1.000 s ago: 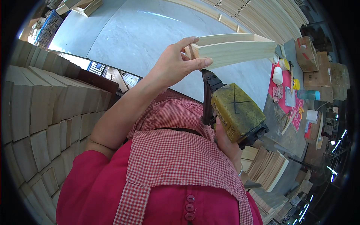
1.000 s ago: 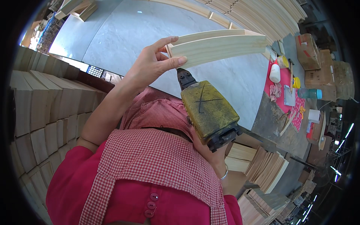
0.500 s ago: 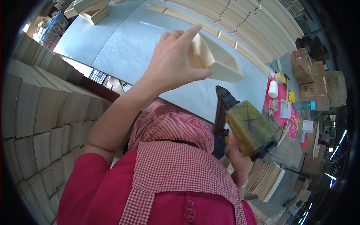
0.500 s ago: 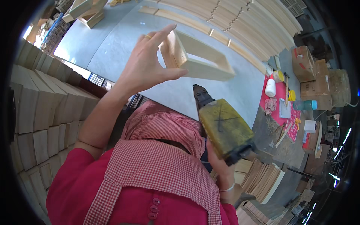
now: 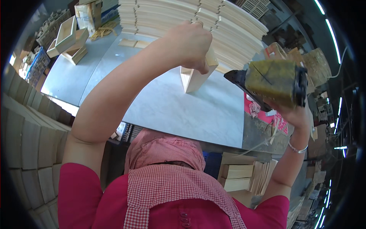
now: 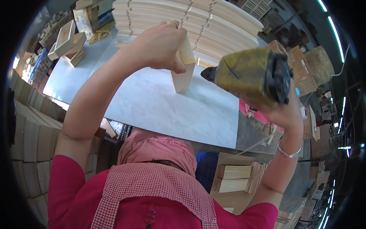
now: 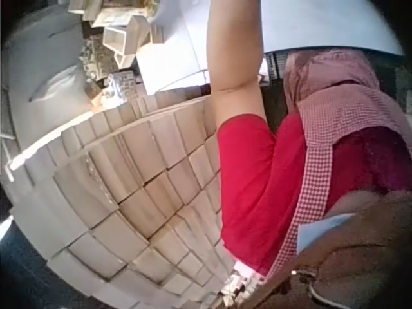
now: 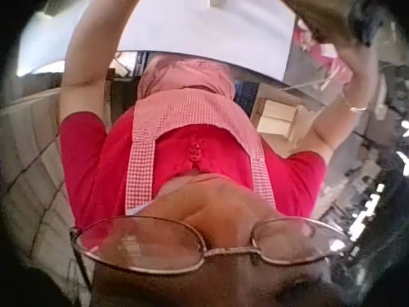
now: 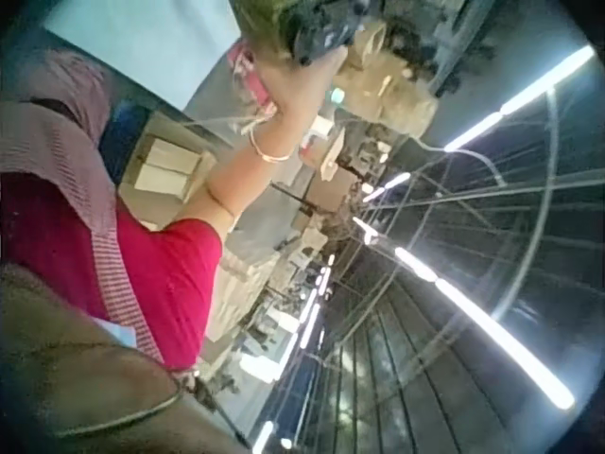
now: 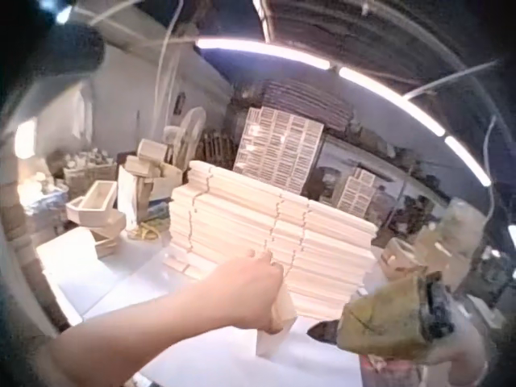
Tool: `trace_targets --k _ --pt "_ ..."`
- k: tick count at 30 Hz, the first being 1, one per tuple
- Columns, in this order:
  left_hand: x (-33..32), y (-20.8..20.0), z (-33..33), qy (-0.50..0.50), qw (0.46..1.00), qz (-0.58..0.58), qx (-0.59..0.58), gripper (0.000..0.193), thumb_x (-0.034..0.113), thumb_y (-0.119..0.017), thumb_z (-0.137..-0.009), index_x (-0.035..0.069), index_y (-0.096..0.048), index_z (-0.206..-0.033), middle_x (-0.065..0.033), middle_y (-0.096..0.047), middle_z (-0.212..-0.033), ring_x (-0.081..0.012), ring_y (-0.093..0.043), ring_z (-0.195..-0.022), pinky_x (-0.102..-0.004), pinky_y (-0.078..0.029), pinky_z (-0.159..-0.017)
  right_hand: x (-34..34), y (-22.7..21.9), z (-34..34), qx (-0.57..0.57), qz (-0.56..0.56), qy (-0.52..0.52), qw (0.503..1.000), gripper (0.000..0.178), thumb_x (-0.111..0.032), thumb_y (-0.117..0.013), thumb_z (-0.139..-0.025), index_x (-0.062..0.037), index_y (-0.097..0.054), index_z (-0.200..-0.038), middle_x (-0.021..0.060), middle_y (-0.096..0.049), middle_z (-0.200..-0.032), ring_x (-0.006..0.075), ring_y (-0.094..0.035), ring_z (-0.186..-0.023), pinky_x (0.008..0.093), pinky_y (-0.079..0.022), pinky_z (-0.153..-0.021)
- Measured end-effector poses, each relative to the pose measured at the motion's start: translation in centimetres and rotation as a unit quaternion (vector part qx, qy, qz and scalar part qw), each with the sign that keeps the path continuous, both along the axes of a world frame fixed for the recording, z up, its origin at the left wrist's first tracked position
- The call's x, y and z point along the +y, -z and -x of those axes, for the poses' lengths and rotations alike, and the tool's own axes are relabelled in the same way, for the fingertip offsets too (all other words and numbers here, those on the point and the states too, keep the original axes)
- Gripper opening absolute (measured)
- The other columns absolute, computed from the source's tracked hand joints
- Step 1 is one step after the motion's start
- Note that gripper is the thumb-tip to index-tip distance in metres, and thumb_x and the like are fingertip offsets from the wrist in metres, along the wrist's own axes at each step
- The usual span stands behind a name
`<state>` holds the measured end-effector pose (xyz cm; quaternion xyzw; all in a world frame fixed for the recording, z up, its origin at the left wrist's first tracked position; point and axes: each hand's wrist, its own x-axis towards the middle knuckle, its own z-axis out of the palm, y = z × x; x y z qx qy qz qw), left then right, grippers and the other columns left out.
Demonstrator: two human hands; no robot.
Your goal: The person assembles small rectangular wooden boxes by hand. They use a pneumatic nail gun to fasten the wooden pieces together and apply glue to the joints for reinforcement. The person repeatedly picks up wooden planks, aligns them, nails them, and stacks the finished boxes.
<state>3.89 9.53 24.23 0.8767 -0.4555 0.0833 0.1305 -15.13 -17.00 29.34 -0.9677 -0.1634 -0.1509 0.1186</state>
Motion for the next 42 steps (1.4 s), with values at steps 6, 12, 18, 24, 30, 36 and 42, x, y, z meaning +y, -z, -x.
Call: trace_targets --k 6,12,18,24,30,36,42 --pt "-2.4 -1.0 -0.6 -0.021 0.998 -0.035 0.038 0.069 0.041 -0.09 -0.064 -0.005 -0.067 -0.11 -0.0225 -0.065 -0.116 -0.0386 -0.062 -0.113 -0.0444 -0.055 -0.094 2.1 -3.8 -2.1 0.054 -0.025 0.044 0.997 0.044 -0.012 -0.089 -0.077 -0.0005 -0.068 -0.113 0.0091 -0.075 -0.105 0.0178 -0.069 -0.093 0.0345 -0.056 -0.085" --pt "-3.0 -1.3 -0.3 -0.032 0.997 -0.056 0.03 0.067 0.042 -0.09 -0.065 -0.005 -0.068 -0.107 -0.022 -0.065 -0.116 -0.0381 -0.062 -0.113 -0.045 -0.055 -0.094 2.6 -4.3 -3.6 0.081 -0.061 0.065 0.993 0.045 -0.014 -0.09 -0.077 -0.0006 -0.068 -0.114 0.0081 -0.075 -0.104 0.0151 -0.067 -0.092 0.0336 -0.055 -0.086" --pt "-3.3 -1.3 -0.1 -0.031 0.998 -0.056 0.021 0.067 0.042 -0.09 -0.065 -0.005 -0.068 -0.107 -0.0223 -0.065 -0.115 -0.0375 -0.062 -0.112 -0.0458 -0.055 -0.092 2.8 -4.0 -4.5 0.058 -0.026 0.03 0.998 0.046 -0.016 -0.089 -0.079 -0.0016 -0.068 -0.116 0.0075 -0.074 -0.106 0.0139 -0.066 -0.093 0.0325 -0.055 -0.085" --pt "-3.6 -1.2 -0.2 -0.024 0.998 -0.056 0.013 0.065 0.042 -0.09 -0.066 -0.003 -0.069 -0.107 -0.0207 -0.067 -0.112 -0.0371 -0.063 -0.111 -0.0462 -0.055 -0.091 3.2 -4.5 -4.5 0.116 -0.062 0.078 0.988 0.046 -0.017 -0.089 -0.079 -0.0028 -0.068 -0.117 0.0063 -0.073 -0.104 0.0133 -0.065 -0.092 0.0328 -0.054 -0.085" --pt "-4.0 -1.5 -0.1 -0.027 0.998 -0.061 0.015 0.063 0.043 -0.09 -0.065 -0.003 -0.07 -0.104 -0.0212 -0.068 -0.11 -0.0372 -0.064 -0.108 -0.0456 -0.055 -0.091 3.0 -4.8 -4.6 0.105 -0.026 0.059 0.992 0.045 -0.017 -0.089 -0.079 -0.002 -0.068 -0.116 0.0066 -0.074 -0.103 0.0138 -0.065 -0.091 0.0332 -0.054 -0.085" --pt "-3.2 -0.2 -0.8 -0.032 0.999 -0.002 0.001 0.063 0.042 -0.086 -0.061 -0.004 -0.071 -0.102 -0.022 -0.068 -0.106 -0.0365 -0.065 -0.106 -0.0443 -0.056 -0.088 -0.7 -1.6 -2.0 0.015 -0.162 0.104 0.981 0.047 -0.014 -0.087 -0.079 0.0026 -0.066 -0.117 0.0116 -0.075 -0.107 0.0165 -0.069 -0.099 0.0326 -0.054 -0.089" --pt "0.2 0.4 -3.0 -0.055 0.996 -0.019 0.067 0.07 0.043 -0.083 -0.062 -0.007 -0.067 -0.109 -0.0213 -0.07 -0.1 -0.0355 -0.065 -0.107 -0.0435 -0.056 -0.088 -6.3 4.1 2.9 0.077 -0.045 0.358 0.929 0.055 -0.021 -0.079 -0.083 0.0037 -0.059 -0.127 0.0198 -0.07 -0.113 0.0286 -0.068 -0.104 0.0402 -0.051 -0.092"
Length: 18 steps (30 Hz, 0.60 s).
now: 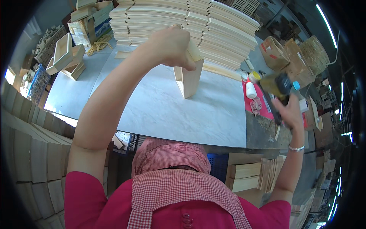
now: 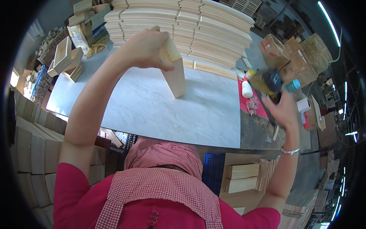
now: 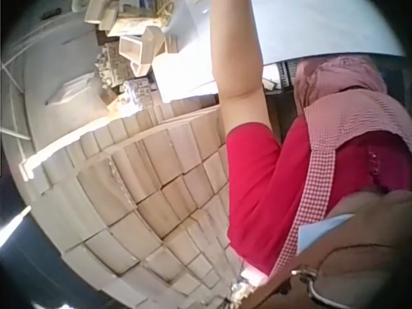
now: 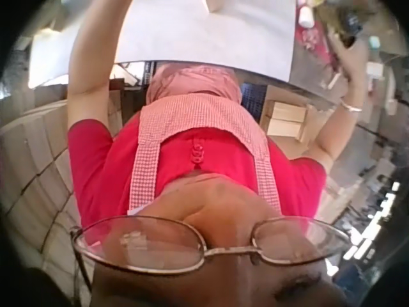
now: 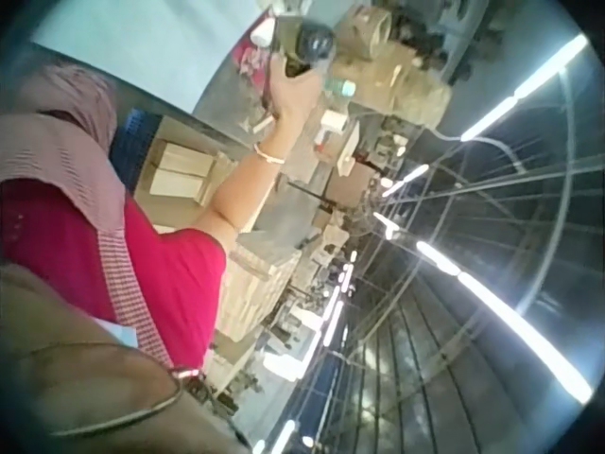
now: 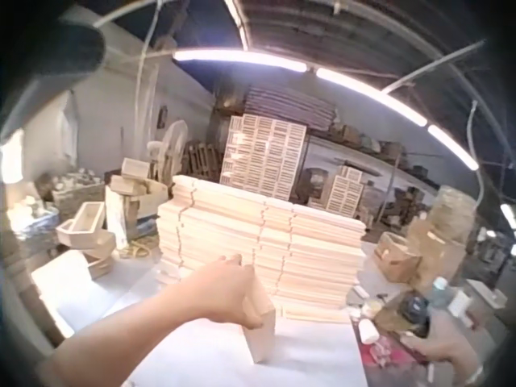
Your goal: The person assembles small rectangular wooden boxes by hand. They use a pneumatic nail gun to fasten the wooden pieces together and apply glue to the joints for reinforcement. The person repeatedly picks up wooden planks, aligns them, nails them, and stacks the finished boxes.
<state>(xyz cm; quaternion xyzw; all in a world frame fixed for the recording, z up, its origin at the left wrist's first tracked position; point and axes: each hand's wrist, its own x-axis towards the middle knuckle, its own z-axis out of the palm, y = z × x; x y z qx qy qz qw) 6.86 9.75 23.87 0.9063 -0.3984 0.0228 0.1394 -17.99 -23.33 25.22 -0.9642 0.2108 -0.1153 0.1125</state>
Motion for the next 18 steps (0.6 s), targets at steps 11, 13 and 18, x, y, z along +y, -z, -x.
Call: trace_targets --k 11,13,18 --pt "8.3 6.9 -0.2 0.032 0.974 0.217 0.054 0.104 0.035 -0.09 -0.069 0.006 -0.038 -0.154 -0.0214 -0.051 -0.141 -0.0378 -0.052 -0.13 -0.046 -0.046 -0.11 -10.3 19.9 9.0 0.199 0.16 0.237 0.937 0.063 -0.017 -0.073 -0.088 -0.0107 -0.049 -0.146 0.0254 -0.07 -0.114 0.0421 -0.068 -0.107 0.0521 -0.055 -0.09" --pt "8.9 9.5 0.6 0.034 0.958 0.278 0.063 0.104 0.031 -0.091 -0.07 0.011 -0.036 -0.156 -0.0197 -0.049 -0.144 -0.0365 -0.049 -0.134 -0.047 -0.043 -0.114 -10.4 21.5 9.2 0.214 0.158 0.262 0.928 0.06 -0.018 -0.072 -0.09 -0.0113 -0.05 -0.145 0.0248 -0.07 -0.115 0.0437 -0.068 -0.107 0.0538 -0.054 -0.09" --pt "8.6 13.8 2.8 0.018 0.934 0.351 0.067 0.105 0.025 -0.093 -0.069 0.015 -0.036 -0.157 -0.0164 -0.045 -0.148 -0.0341 -0.042 -0.141 -0.047 -0.04 -0.118 -10.4 25.2 9.4 0.168 0.176 0.265 0.933 0.062 -0.022 -0.073 -0.091 -0.0082 -0.047 -0.146 0.0259 -0.071 -0.11 0.0429 -0.07 -0.1 0.0515 -0.056 -0.086"
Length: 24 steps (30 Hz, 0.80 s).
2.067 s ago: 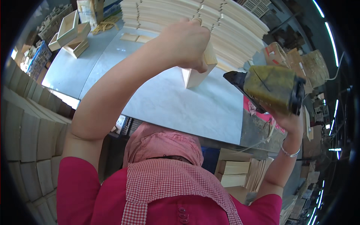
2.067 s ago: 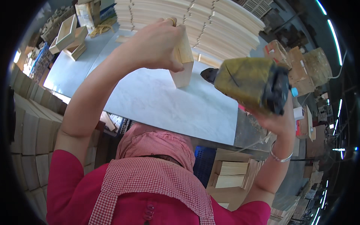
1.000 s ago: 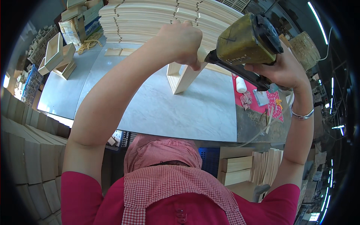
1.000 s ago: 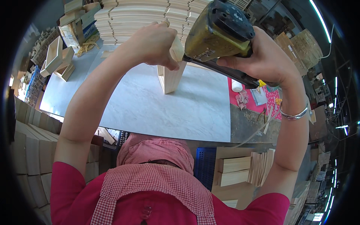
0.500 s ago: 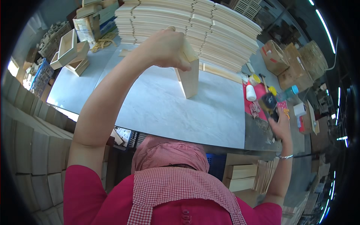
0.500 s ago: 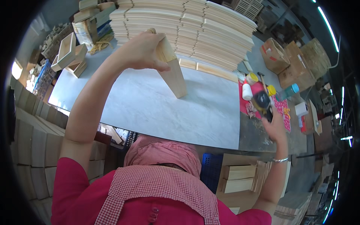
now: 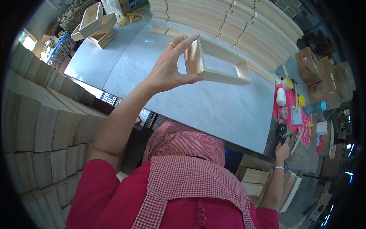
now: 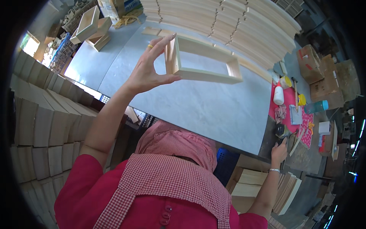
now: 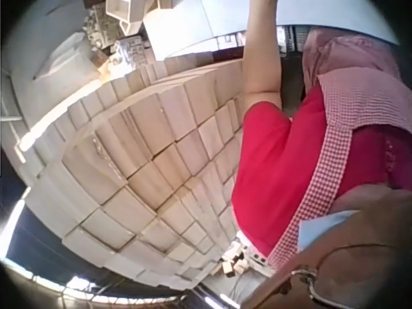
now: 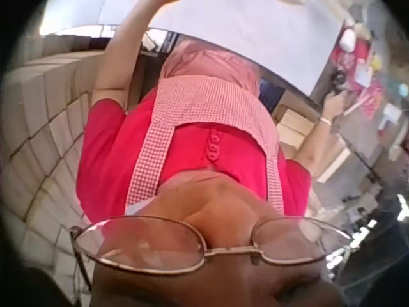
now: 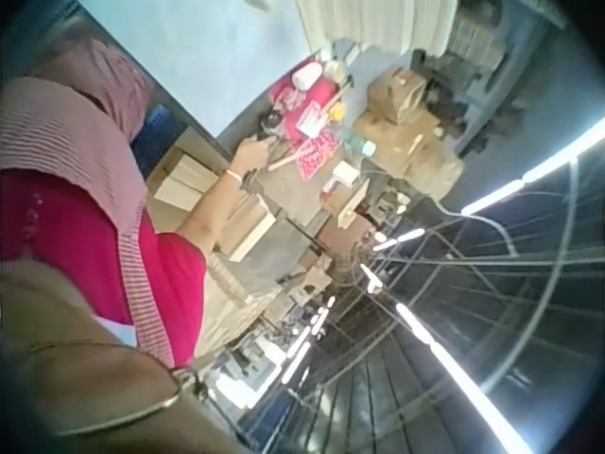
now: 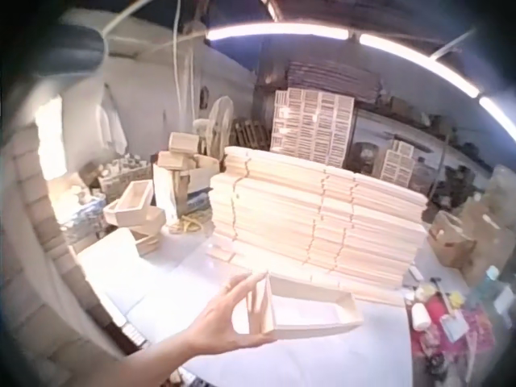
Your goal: The person assembles small rectangular wooden boxes by hand. They use a pneumatic nail gun to fasten the wooden pieces together and apply glue to the joints for reinforcement. The person repeatedly picks up wooden planks, aligns them, nails them, and stacks the finished boxes.
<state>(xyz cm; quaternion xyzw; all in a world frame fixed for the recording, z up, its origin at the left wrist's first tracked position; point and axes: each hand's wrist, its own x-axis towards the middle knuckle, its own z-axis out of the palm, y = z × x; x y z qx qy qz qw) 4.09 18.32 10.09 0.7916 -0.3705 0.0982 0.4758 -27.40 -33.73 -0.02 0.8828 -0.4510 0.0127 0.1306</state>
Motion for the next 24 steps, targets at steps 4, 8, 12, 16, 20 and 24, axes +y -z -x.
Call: trace_targets --k 4,8,12,16,20,24 --pt "-1.2 1.4 0.8 -0.024 0.999 0.018 -0.036 0.101 0.027 -0.094 -0.066 0.023 -0.044 -0.153 -0.0207 -0.043 -0.147 -0.0397 -0.046 -0.133 -0.0468 -0.042 -0.112 -1.6 2.3 0.2 -0.034 0.023 -0.034 0.999 0.062 -0.028 -0.072 -0.092 -0.0082 -0.048 -0.146 0.0263 -0.069 -0.109 0.0444 -0.068 -0.1 0.054 -0.054 -0.084" --pt "-1.4 2.6 1.9 -0.042 0.998 0.006 -0.039 0.092 0.021 -0.093 -0.065 0.018 -0.053 -0.147 -0.0197 -0.046 -0.144 -0.0378 -0.046 -0.132 -0.0452 -0.04 -0.113 -0.4 1.2 -0.6 -0.096 -0.056 -0.037 0.993 0.063 -0.03 -0.072 -0.092 -0.0013 -0.052 -0.144 0.0293 -0.069 -0.113 0.0476 -0.066 -0.106 0.0526 -0.053 -0.089" --pt "0.3 5.7 2.9 -0.071 0.997 -0.003 -0.014 0.085 0.016 -0.089 -0.067 0.011 -0.055 -0.145 -0.0184 -0.049 -0.143 -0.0347 -0.044 -0.136 -0.0446 -0.037 -0.114 -2.0 2.1 -0.3 -0.122 0.035 -0.091 0.988 0.053 -0.039 -0.07 -0.091 -0.0035 -0.064 -0.13 0.0261 -0.068 -0.114 0.0466 -0.064 -0.106 0.0531 -0.051 -0.092" --pt "1.3 4.5 3.8 -0.072 0.997 -0.007 0.016 0.084 0.014 -0.085 -0.07 0.005 -0.052 -0.146 -0.0176 -0.048 -0.146 -0.0319 -0.043 -0.14 -0.0442 -0.035 -0.115 -0.9 1.1 -0.6 -0.208 0.068 -0.113 0.969 0.04 -0.031 -0.072 -0.087 -0.0042 -0.068 -0.117 0.0203 -0.067 -0.108 0.042 -0.064 -0.102 0.0515 -0.051 -0.086" --pt "1.5 -2.2 2.3 -0.058 0.997 -0.038 -0.038 0.084 0.01 -0.077 -0.07 0.003 -0.049 -0.148 -0.0158 -0.049 -0.147 -0.0302 -0.042 -0.142 -0.0453 -0.032 -0.118 -0.2 0.5 -2.8 -0.305 0.036 -0.156 0.939 0.027 -0.022 -0.073 -0.086 -0.0025 -0.07 -0.105 0.0191 -0.064 -0.096 0.0415 -0.063 -0.094 0.0504 -0.05 -0.082" --pt "1.3 -8.0 1.3 -0.072 0.982 -0.146 -0.091 0.088 0.016 -0.071 -0.064 0.006 -0.05 -0.149 -0.0141 -0.053 -0.144 -0.0326 -0.046 -0.138 -0.0486 -0.03 -0.12 -2.9 -0.4 -3.9 -0.395 -0.047 -0.083 0.914 0.023 -0.021 -0.072 -0.088 -0.0028 -0.07 -0.102 0.0184 -0.066 -0.092 0.0378 -0.066 -0.087 0.0472 -0.052 -0.077"
